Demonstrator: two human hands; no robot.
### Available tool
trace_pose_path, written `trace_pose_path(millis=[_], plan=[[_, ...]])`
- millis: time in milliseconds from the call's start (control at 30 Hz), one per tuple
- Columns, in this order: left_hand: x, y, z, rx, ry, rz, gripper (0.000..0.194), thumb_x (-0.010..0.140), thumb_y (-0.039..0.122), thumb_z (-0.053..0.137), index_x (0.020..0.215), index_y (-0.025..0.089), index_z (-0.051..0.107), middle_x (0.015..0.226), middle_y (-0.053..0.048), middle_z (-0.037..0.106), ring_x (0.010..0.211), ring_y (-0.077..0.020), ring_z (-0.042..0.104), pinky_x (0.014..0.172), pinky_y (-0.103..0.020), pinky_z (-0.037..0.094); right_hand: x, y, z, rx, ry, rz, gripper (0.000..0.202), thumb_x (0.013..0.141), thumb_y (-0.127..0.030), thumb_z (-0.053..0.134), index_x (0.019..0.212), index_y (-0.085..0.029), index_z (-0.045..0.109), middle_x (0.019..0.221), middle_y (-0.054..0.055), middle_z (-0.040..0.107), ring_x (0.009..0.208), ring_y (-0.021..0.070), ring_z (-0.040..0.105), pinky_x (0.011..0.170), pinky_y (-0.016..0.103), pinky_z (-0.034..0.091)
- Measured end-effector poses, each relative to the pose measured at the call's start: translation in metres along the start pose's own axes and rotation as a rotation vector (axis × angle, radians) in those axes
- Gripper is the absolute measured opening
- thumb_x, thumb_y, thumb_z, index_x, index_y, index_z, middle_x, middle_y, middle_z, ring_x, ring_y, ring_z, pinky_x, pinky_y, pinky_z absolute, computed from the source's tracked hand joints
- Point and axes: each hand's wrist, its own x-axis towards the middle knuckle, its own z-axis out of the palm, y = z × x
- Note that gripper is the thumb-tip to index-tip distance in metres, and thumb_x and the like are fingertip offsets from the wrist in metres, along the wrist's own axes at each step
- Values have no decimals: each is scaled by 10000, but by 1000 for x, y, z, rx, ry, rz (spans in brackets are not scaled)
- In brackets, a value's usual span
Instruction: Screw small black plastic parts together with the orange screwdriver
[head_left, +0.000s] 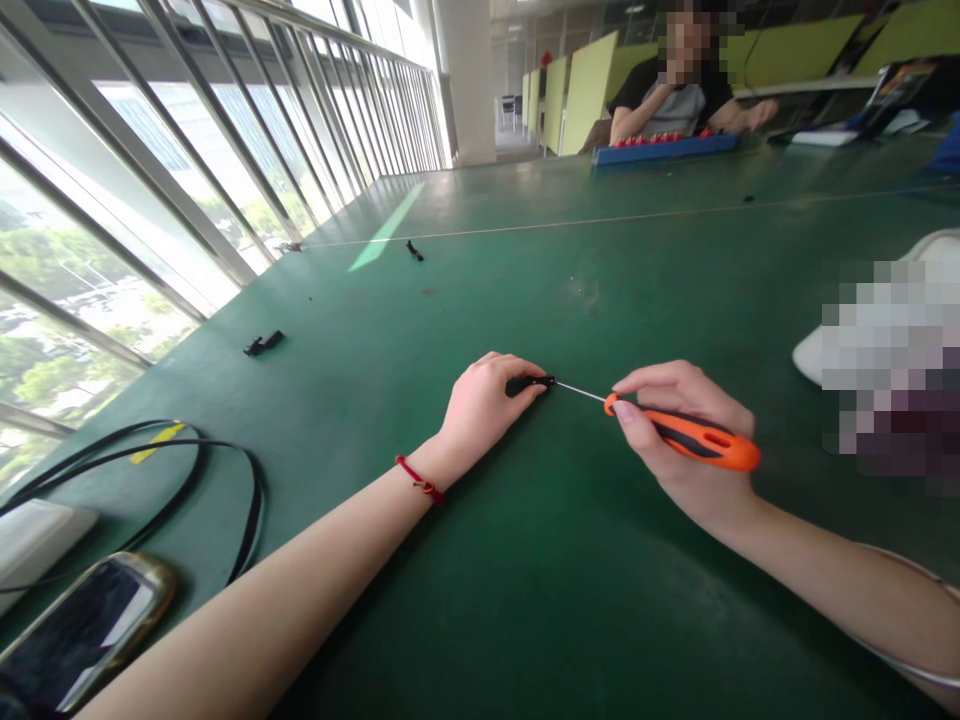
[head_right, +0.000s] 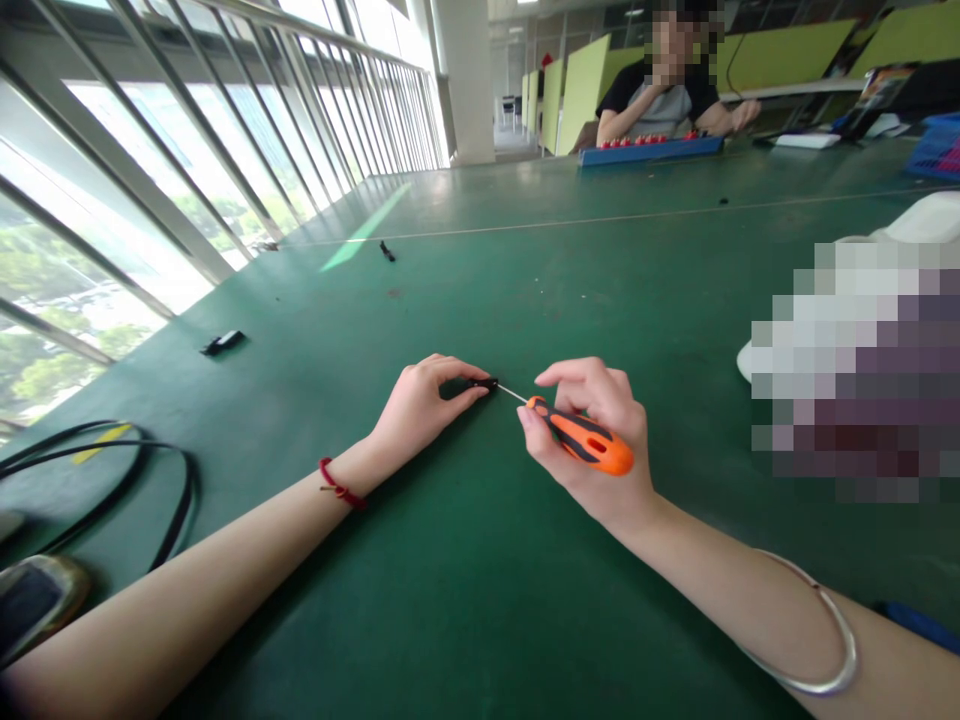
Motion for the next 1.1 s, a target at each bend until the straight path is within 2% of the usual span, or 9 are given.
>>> trace_pose_path(millis=[100,233,433,600,667,800,867,1000,1100], plan=[[0,0,0,-2,2,3,157,819,262,583,916,219,699,921,4,709,898,-180,597,820,-308,474,-2,-3,0,-63,-16,-29,148,752,-172,644,846,-252,563,610,-26,566,601,155,562,596,327,461],[0,1,0,-2,2,-2,151,813,257,590,911,220,698,915,3,710,890,-180,600,815,-311,474,0,-1,1,67,110,-43,385,681,-115,669,1009,-256,528,860,22,553,692,161,570,642,340,503],[1,0,0,-2,2,-7,152,812,260,593,910,219,701,920,8,711,892,-179,600,819,-313,474,0,-3,-1,-105,-40,-48,136,748,-175,646,823,-255,566,557,-45,533,564,142,541,631,340,463],[0,-1,0,1,4,3,155,815,261,587,913,218,699,919,5,711,895,-181,598,819,-313,474,-1,-1,2,66,83,-44,408,679,-96,666,1031,-248,524,888,25,561,743,165,583,666,334,503],[0,-1,0,1,2,4,156,817,266,585,913,219,698,922,5,710,897,-181,598,820,-311,474,0,-1,2,89,63,-30,449,673,-105,674,1062,-249,502,803,1,539,676,156,565,641,336,500],[1,0,0,1,1,0,155,817,269,584,911,223,699,925,6,709,898,-179,599,821,-311,474,0,-4,-1,-42,-51,-5,189,744,-156,647,884,-249,560,542,-56,499,534,138,529,603,332,466],[1,0,0,2,1,-7,155,816,266,585,911,222,699,922,5,710,896,-179,599,818,-312,475,0,-4,-1,-39,-31,-5,188,749,-141,638,886,-248,566,605,-38,545,582,143,556,633,336,477],[1,1,-1,5,-6,-14,160,817,269,579,915,222,697,922,1,709,898,-181,600,816,-314,475,1,-3,1,88,85,-31,428,678,-111,676,1051,-254,522,851,13,550,696,155,574,650,329,510],[0,1,-1,3,-7,-9,162,819,267,576,917,222,698,928,1,709,903,-181,598,821,-315,475,0,-3,0,17,-1,-19,330,703,-145,673,985,-259,547,651,-28,532,612,158,561,564,311,481]])
